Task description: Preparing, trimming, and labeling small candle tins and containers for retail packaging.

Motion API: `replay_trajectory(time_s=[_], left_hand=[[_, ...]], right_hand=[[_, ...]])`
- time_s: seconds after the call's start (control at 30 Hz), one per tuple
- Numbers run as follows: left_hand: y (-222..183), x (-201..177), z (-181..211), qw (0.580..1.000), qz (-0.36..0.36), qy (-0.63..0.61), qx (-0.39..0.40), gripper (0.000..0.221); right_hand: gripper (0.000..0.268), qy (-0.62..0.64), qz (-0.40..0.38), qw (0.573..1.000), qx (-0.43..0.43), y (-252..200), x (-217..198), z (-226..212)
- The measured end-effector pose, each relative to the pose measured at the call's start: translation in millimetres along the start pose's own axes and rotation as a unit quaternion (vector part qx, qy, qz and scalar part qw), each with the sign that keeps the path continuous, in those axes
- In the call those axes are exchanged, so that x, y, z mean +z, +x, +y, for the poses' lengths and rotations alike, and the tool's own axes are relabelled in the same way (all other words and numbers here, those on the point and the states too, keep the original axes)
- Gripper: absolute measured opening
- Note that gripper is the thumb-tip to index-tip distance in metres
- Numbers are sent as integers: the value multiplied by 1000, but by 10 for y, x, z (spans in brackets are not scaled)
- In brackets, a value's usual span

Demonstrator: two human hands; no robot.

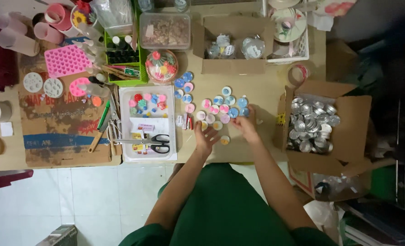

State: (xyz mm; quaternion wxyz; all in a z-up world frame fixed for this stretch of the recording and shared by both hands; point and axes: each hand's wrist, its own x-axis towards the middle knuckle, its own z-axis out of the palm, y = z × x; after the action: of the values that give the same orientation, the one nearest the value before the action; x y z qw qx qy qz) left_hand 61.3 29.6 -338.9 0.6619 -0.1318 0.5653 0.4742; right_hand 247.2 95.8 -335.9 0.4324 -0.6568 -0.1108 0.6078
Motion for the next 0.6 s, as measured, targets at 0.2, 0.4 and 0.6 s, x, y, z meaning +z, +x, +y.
replay_trajectory(time_s=[0.2, 0.4, 0.6], left_hand=[[-32, 198, 264, 999, 9, -6, 30, 78], [127, -55, 85, 994, 75, 73, 23, 71], [-219, -467, -3, 989, 111, 95, 33, 53]], right_hand=[[102, -81, -21, 996, -27, 4, -257, -25], [49, -471, 18, 881, -23, -385, -489, 718], [43, -295, 49, 954, -11, -330, -428, 738]])
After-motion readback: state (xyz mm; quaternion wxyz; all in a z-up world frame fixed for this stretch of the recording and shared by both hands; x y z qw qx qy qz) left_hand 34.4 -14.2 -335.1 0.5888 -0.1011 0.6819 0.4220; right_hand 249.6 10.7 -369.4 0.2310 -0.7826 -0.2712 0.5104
